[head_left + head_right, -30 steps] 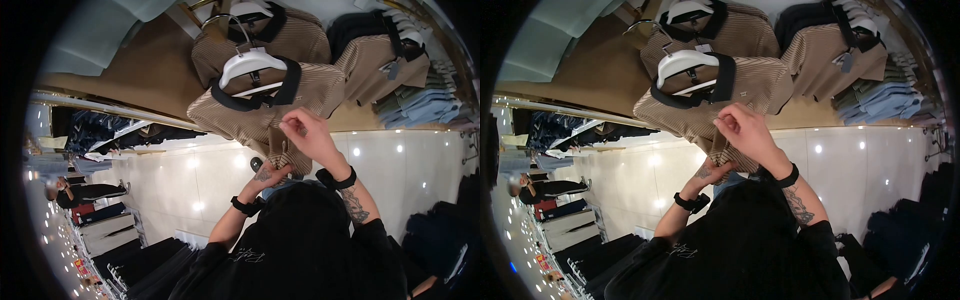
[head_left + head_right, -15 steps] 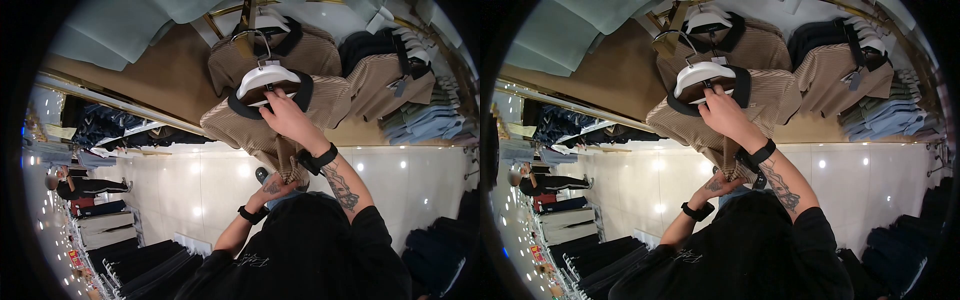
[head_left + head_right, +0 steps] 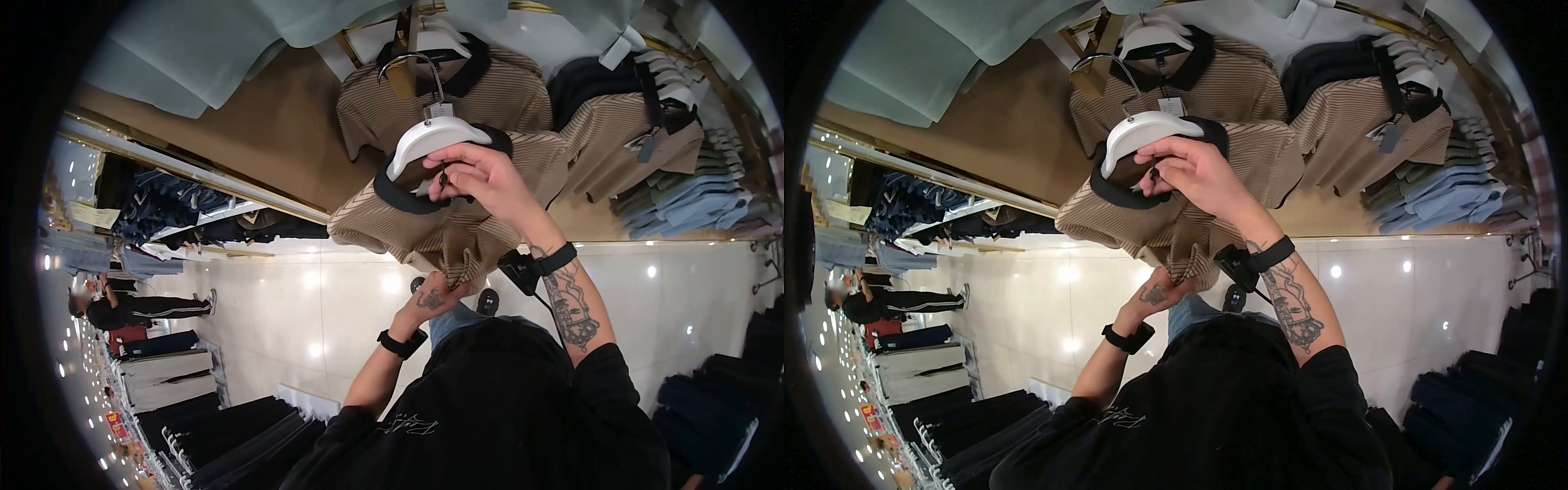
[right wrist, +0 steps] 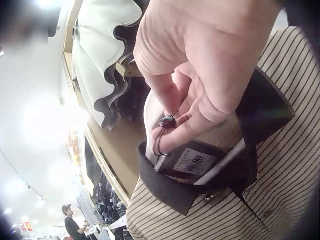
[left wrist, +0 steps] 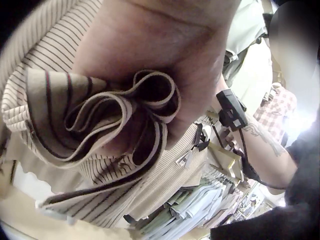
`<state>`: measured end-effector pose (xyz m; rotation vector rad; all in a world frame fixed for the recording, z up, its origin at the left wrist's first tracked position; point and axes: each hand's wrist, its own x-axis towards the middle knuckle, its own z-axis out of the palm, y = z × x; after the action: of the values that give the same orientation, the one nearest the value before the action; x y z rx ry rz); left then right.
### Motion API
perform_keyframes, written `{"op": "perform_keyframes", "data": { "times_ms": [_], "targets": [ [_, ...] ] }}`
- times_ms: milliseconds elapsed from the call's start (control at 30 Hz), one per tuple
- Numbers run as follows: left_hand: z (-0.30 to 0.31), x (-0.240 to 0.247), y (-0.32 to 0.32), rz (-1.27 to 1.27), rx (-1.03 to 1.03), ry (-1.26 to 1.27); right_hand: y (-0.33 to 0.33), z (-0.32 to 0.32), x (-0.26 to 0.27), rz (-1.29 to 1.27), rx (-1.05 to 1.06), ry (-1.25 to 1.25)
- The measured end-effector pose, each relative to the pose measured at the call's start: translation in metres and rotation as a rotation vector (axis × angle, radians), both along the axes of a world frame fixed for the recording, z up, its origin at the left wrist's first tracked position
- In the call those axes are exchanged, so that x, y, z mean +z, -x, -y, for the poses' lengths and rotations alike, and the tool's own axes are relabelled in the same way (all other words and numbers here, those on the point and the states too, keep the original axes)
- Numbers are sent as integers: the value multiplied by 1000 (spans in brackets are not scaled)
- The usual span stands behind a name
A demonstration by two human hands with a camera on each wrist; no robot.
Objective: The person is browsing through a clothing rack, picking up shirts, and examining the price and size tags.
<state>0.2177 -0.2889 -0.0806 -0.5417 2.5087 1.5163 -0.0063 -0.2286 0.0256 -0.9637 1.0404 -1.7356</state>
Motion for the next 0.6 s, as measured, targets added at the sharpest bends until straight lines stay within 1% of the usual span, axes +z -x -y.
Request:
{"op": "perform_keyframes", "data": {
  "times_ms": [67,100,167,200,233,333,367,467,500,600],
  "targets": [
    [5,-14,-1,-13,31,35,-3,-4,8,41,-8,-28],
    [3,-14,3,-143,105,185,-4,-5,10,63,-12,-42],
    [5,-8,1,-83,125,377,-1,-7,9,112,13,-62],
    [7,7,2,-52,135,473,1,-7,8,137,25,-72],
    [8,16,1,-8,143,518,3,-8,8,136,22,-88],
    [13,31,0,-193,354,690,9,-10,14,136,24,-134],
    [17,30,-1,-320,430,621,9,-11,17,139,30,-147],
    [17,56,3,-486,511,601,8,-14,32,157,37,-190],
    [16,60,4,-587,447,637,8,-14,35,163,40,-204],
    [8,71,17,-635,435,501,4,-14,37,325,138,-150]
  ]
}}
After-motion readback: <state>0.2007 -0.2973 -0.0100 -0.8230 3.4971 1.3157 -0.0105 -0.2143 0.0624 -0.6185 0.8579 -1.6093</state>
